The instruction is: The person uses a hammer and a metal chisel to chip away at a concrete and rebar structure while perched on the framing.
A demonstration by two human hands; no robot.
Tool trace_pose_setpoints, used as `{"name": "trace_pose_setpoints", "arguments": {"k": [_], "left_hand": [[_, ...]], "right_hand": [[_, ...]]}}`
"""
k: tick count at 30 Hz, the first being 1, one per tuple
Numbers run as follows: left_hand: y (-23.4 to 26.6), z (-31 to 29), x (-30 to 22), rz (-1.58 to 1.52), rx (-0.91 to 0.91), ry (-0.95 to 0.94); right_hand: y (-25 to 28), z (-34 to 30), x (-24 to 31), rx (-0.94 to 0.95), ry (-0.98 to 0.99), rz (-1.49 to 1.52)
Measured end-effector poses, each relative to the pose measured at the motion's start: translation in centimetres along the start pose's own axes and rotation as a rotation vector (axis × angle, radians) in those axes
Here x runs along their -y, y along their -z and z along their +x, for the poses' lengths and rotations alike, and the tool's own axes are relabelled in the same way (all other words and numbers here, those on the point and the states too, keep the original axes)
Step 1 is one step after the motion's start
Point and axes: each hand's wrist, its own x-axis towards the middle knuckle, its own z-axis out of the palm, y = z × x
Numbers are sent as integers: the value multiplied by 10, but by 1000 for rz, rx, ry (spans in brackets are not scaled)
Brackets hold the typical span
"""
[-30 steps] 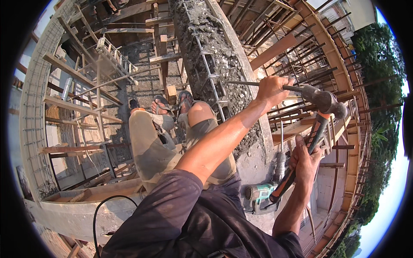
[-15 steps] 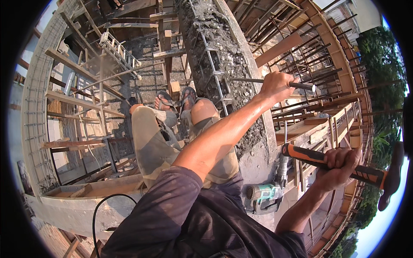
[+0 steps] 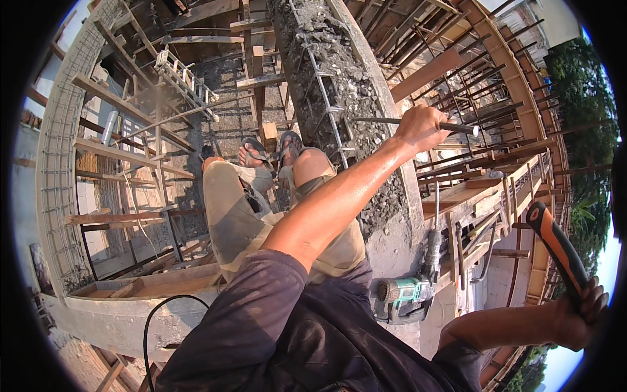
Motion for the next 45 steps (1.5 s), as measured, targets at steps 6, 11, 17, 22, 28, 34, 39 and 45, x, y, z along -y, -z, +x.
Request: {"name": "trace_pose_setpoints", "arguments": {"k": [6, 11, 17, 22, 28, 34, 39, 45], "left_hand": [[-12, -2, 4, 12, 50, 16], [-16, -3, 15, 56, -59, -112], [5, -2, -1, 108, 144, -1], [1, -3, -1, 50, 109, -36], [-3, -4, -6, -2, 97, -11], [4, 1, 0, 103, 200, 1], [8, 6, 1, 117, 304, 78], [-1, 0, 15, 118, 77, 69]], "right_hand": [[-22, -159, -84, 383, -1203, -440], [-14, -130, -53, 254, -1079, -243], [5, -16, 5, -15, -202, -94], [-36, -94, -45, -57, -389, 83], [-12, -148, -72, 342, -1232, -285], [-16, -43, -11, 0, -405, -67], [1, -6, -15, 26, 0, 213], [-19, -165, -83, 436, -1430, -328]]}}
